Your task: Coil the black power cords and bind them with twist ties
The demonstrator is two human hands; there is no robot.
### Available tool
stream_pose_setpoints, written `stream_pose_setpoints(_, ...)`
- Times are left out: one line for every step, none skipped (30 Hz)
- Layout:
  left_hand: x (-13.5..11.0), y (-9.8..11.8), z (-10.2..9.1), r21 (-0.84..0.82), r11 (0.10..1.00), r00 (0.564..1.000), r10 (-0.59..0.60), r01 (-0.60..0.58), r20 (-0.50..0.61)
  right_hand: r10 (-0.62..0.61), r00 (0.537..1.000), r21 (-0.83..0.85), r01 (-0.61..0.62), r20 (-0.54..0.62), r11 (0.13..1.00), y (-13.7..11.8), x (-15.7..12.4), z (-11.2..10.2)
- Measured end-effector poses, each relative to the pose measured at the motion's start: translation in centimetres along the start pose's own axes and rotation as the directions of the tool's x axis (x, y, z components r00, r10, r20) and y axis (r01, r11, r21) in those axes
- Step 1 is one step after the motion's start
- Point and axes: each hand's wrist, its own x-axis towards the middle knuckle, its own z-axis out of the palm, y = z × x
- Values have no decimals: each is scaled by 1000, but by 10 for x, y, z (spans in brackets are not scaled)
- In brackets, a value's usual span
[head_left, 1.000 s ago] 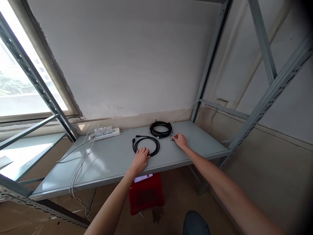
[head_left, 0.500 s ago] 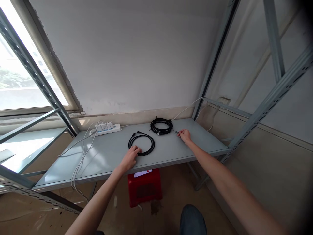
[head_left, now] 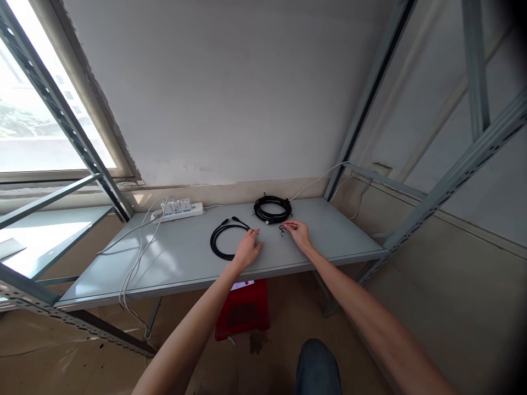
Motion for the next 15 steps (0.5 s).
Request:
stream_pose_setpoints(14,7,11,-62,997,999,-44,45,14,10,1000,31,-10,-3,999,-2,-3,4)
stream_pose_setpoints(28,13,22,-126,989,997,-77,79,20,18,1000,63,-18,-8,998,-5,-5,8)
stream_pose_setpoints(41,19,32,-185,977,995,-103,104,18,29,1000,90,-28,-10,996,-7,-7,10)
stream_pose_setpoints(53,24,41,-238,965,994,-108,107,10,42,999,115,-41,-8,992,-9,-9,12)
stream_pose_setpoints(63,29,49,-280,954,994,-110,108,7,55,998,140,-54,-7,989,-11,-10,13)
stream_pose_setpoints(71,33,55,-309,945,994,-111,106,-1,68,998,162,-66,-7,985,-12,-11,12)
stream_pose_setpoints(78,36,60,-327,940,994,-112,102,-11,79,997,182,-75,-13,980,-13,-11,12)
stream_pose_setpoints(83,38,64,-335,937,994,-109,95,-23,87,996,201,-80,-24,976,-14,-12,11)
stream_pose_setpoints(87,40,66,-336,938,993,-109,90,-37,91,995,214,-80,-42,974,-14,-12,10)
stream_pose_setpoints(89,40,68,-330,940,993,-109,87,-47,94,994,222,-78,-62,972,-14,-12,9)
stream_pose_setpoints(91,40,68,-318,944,993,-109,88,-51,96,992,228,-74,-86,971,-14,-13,9)
stream_pose_setpoints(93,39,67,-299,949,993,-114,96,-44,99,988,237,-69,-116,969,-15,-13,10)
stream_pose_setpoints(93,38,66,-273,956,992,-120,109,-26,106,982,250,-65,-154,966,-15,-13,11)
stream_pose_setpoints(94,37,65,-237,964,992,-127,121,-9,119,973,267,-64,-197,962,-16,-12,12)
stream_pose_setpoints(95,36,64,-196,973,992,-125,125,8,140,960,285,-67,-242,956,-18,-12,14)
